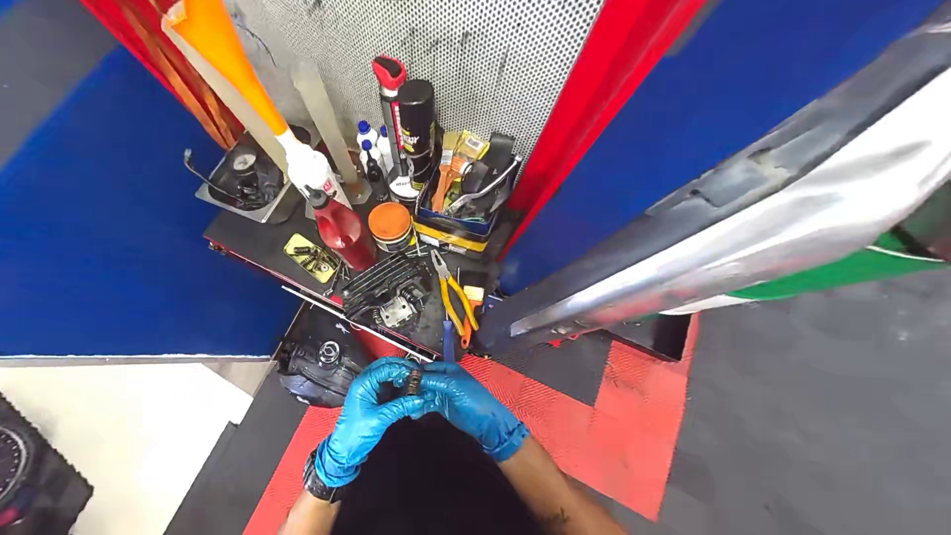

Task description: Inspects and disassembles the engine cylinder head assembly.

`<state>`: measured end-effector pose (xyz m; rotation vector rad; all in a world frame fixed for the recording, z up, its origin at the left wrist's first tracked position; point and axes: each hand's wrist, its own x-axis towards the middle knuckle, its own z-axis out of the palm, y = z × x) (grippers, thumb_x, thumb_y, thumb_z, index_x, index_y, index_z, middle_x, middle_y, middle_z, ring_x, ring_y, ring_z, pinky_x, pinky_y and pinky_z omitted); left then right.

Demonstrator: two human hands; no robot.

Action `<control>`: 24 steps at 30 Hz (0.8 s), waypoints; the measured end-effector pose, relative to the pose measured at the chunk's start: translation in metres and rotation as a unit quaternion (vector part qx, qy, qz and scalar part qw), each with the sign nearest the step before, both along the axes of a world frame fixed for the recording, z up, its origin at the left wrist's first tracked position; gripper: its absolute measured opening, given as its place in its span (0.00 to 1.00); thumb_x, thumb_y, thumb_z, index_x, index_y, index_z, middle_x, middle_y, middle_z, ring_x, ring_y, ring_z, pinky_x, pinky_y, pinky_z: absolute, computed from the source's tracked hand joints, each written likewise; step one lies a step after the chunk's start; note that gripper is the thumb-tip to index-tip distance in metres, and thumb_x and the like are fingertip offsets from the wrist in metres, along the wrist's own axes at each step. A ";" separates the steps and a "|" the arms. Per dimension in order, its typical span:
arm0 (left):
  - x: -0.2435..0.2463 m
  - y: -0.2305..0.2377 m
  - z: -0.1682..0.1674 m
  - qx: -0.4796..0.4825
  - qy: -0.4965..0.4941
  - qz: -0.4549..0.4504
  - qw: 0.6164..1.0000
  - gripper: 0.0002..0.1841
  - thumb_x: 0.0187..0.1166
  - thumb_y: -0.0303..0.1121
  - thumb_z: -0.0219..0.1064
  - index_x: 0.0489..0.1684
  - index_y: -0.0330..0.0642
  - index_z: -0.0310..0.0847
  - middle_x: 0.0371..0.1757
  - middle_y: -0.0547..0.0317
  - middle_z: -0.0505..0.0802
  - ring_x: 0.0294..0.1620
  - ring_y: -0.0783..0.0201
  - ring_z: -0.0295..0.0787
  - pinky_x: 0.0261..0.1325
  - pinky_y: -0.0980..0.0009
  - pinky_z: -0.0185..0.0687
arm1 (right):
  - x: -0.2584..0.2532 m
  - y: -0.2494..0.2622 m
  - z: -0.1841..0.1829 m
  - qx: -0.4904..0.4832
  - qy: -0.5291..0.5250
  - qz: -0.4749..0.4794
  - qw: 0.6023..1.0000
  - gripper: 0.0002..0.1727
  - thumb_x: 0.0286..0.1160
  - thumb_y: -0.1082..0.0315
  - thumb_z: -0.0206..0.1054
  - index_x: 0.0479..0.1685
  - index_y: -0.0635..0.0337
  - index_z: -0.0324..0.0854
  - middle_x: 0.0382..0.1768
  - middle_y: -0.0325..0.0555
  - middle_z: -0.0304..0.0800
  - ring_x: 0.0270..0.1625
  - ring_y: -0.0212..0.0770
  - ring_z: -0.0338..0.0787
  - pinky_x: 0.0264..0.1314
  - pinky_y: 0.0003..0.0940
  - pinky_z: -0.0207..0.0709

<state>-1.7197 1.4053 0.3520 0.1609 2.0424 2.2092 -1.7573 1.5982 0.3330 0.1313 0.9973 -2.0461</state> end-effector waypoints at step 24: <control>-0.018 -0.050 -0.023 0.011 -0.124 0.079 0.989 0.15 0.66 0.18 0.74 0.52 0.32 0.89 0.50 0.53 0.96 0.50 0.65 0.93 0.57 0.69 0.90 | -0.020 -0.004 0.002 0.359 0.311 0.031 0.879 0.16 0.83 0.58 0.64 0.47 0.60 0.93 0.37 0.44 0.96 0.41 0.38 0.94 0.50 0.42 0.88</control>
